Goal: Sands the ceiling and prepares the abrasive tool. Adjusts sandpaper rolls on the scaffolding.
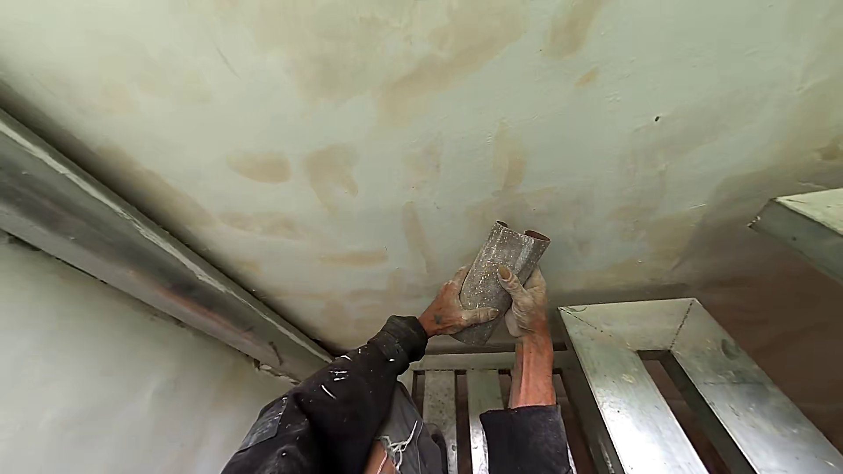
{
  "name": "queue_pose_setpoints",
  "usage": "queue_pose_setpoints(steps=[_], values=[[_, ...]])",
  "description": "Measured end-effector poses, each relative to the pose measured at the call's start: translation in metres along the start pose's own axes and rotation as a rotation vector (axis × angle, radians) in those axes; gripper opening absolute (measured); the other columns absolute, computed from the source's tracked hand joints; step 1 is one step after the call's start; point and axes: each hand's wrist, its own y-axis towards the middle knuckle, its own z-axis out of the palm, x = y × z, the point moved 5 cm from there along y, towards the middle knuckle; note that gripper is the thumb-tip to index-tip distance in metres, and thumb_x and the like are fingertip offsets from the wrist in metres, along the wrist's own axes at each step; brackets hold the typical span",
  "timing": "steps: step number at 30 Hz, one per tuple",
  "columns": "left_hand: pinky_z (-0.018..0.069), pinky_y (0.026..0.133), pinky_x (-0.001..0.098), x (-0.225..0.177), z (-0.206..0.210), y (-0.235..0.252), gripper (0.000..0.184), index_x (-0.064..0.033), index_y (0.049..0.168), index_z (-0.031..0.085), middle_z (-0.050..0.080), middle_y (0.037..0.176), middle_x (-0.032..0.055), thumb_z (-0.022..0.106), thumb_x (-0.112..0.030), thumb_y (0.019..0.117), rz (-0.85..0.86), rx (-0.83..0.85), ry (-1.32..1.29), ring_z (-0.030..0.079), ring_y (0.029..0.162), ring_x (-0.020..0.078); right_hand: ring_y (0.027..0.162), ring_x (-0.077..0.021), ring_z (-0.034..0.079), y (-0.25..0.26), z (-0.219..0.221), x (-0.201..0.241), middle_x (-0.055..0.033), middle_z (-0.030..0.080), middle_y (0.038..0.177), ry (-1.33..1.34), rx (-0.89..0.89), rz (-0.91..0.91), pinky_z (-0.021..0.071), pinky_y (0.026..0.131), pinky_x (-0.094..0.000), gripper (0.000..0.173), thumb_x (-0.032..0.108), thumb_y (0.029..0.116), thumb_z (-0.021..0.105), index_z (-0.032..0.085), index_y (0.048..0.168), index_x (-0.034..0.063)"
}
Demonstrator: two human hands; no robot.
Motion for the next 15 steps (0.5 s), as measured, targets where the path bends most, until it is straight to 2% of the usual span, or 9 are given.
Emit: queue_pose_setpoints(steps=[1, 3, 7, 10, 12, 15], values=[[0.0482, 0.109, 0.0301, -0.001, 0.0, 0.0, 0.099, 0.0084, 0.151, 0.034, 0.059, 0.138, 0.0196, 0.085, -0.036, 0.0778, 0.011, 0.012, -0.014, 0.061, 0.125, 0.0144, 0.101, -0.0148, 0.071, -0.002, 0.001, 0.0, -0.0105, 0.067, 0.117, 0.063, 0.005, 0.017, 0.061, 0.09, -0.0333, 0.079, 0.028, 0.0829, 0.078, 0.037, 0.144, -0.0017], [0.048, 0.11, 0.03, -0.002, 0.001, -0.001, 0.097, 0.0091, 0.151, 0.033, 0.058, 0.14, 0.0199, 0.084, -0.033, 0.0793, 0.042, 0.044, -0.053, 0.06, 0.126, 0.0142, 0.097, -0.0156, 0.072, -0.004, 0.003, 0.0, -0.011, 0.068, 0.113, 0.123, -0.022, 0.033, 0.0622, 0.087, -0.0344, 0.074, 0.024, 0.0856, 0.075, 0.036, 0.143, -0.0015], [0.0467, 0.11, 0.0289, -0.001, 0.005, -0.004, 0.093, 0.0106, 0.151, 0.032, 0.057, 0.14, 0.0201, 0.08, -0.032, 0.0831, 0.078, 0.102, -0.114, 0.059, 0.126, 0.013, 0.088, -0.0138, 0.073, -0.004, 0.007, 0.002, -0.0092, 0.071, 0.103, 0.021, -0.025, 0.037, 0.0637, 0.08, -0.0323, 0.068, 0.022, 0.0831, 0.077, 0.044, 0.136, -0.0034], [0.0454, 0.111, 0.0293, 0.001, 0.006, -0.004, 0.095, 0.0111, 0.151, 0.03, 0.055, 0.142, 0.021, 0.078, -0.035, 0.0836, 0.086, 0.128, -0.113, 0.058, 0.127, 0.0136, 0.083, -0.0125, 0.073, -0.006, 0.011, 0.004, -0.008, 0.072, 0.097, -0.015, -0.022, 0.065, 0.0636, 0.078, -0.0305, 0.058, 0.02, 0.0859, 0.073, 0.047, 0.132, -0.0039], [0.0439, 0.112, 0.0297, 0.001, 0.007, -0.004, 0.098, 0.0119, 0.152, 0.028, 0.053, 0.144, 0.0223, 0.077, -0.038, 0.0838, 0.084, 0.147, -0.125, 0.056, 0.129, 0.0145, 0.084, -0.0101, 0.072, -0.007, 0.014, 0.003, -0.0068, 0.07, 0.099, -0.042, -0.045, 0.077, 0.0628, 0.077, -0.028, 0.059, 0.023, 0.0879, 0.068, 0.044, 0.135, -0.0032], [0.0443, 0.112, 0.0295, -0.001, 0.009, -0.004, 0.1, 0.0128, 0.152, 0.025, 0.052, 0.144, 0.0225, 0.075, -0.04, 0.0831, 0.08, 0.164, -0.184, 0.056, 0.129, 0.0139, 0.09, -0.0064, 0.068, -0.007, 0.018, 0.0, -0.0075, 0.063, 0.111, -0.08, -0.079, 0.068, 0.0598, 0.08, -0.0243, 0.068, 0.029, 0.0927, 0.06, 0.033, 0.147, -0.0022]])
